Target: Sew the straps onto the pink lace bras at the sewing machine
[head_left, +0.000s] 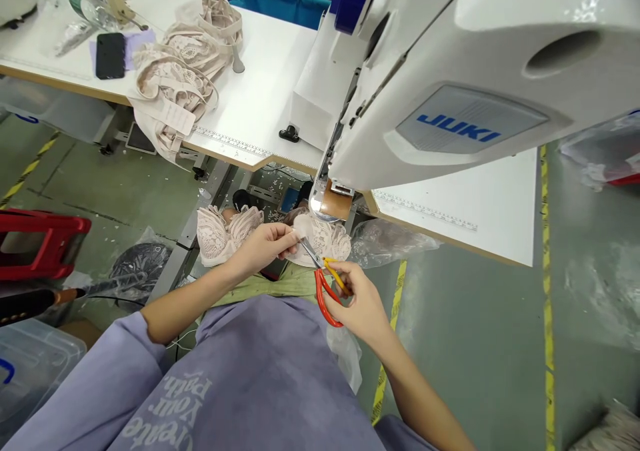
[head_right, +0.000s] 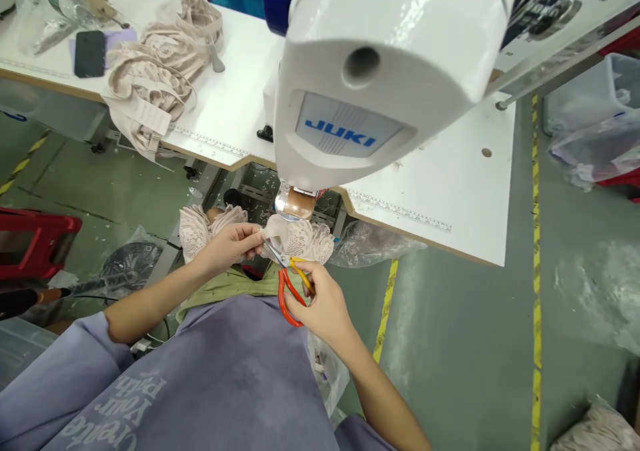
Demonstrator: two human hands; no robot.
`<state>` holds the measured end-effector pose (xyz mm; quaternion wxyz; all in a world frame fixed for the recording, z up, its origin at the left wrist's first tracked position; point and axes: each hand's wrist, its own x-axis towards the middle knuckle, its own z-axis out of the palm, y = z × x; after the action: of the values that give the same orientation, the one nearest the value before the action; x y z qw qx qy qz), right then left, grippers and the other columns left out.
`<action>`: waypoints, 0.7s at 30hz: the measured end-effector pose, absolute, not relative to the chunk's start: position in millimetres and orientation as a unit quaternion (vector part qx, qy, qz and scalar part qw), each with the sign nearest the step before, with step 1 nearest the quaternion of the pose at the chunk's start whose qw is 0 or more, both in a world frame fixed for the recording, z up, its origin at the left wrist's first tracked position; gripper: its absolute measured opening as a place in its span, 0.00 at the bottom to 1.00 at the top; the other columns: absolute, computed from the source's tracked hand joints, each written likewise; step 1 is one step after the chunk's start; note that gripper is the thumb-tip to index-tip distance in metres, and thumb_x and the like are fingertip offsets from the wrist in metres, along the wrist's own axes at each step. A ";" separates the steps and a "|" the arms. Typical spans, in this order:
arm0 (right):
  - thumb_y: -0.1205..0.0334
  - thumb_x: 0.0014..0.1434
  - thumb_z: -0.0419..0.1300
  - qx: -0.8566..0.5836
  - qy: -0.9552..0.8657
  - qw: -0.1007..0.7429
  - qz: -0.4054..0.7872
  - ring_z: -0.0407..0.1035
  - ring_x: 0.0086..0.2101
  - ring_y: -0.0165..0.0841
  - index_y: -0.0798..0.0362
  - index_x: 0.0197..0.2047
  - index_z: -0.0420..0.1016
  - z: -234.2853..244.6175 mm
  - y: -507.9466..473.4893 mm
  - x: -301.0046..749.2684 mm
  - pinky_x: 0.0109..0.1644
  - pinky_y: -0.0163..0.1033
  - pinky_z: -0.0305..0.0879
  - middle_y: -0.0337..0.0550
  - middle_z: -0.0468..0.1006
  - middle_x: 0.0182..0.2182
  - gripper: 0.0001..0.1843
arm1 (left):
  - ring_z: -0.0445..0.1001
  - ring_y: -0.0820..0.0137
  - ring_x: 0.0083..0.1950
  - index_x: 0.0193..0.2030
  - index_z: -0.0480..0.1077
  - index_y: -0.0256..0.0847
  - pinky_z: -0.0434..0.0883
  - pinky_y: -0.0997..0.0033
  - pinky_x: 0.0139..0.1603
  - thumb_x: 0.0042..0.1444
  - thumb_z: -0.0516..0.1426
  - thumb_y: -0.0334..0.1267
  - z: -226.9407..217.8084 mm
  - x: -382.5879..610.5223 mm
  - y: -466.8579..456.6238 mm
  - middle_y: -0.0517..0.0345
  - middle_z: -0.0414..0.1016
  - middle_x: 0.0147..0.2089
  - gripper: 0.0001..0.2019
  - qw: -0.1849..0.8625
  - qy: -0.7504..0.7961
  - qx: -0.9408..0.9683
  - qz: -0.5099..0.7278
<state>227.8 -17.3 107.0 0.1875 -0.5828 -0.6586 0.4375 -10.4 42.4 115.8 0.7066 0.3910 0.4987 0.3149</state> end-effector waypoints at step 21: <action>0.48 0.59 0.63 -0.631 -0.587 0.188 0.471 0.70 0.27 0.34 0.49 0.52 0.76 110.0 -16.8 243.2 0.33 0.39 0.67 0.40 0.79 0.29 0.22 | 0.59 0.79 0.22 0.26 0.67 0.38 0.55 0.77 0.23 0.61 0.59 0.49 120.6 -10.9 41.6 0.63 0.67 0.23 0.18 0.665 0.524 0.415 0.332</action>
<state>243.2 -16.8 110.0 0.1880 -0.6310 -0.5871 0.4710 -10.9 41.6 120.6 0.6654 0.4154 0.5241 0.3316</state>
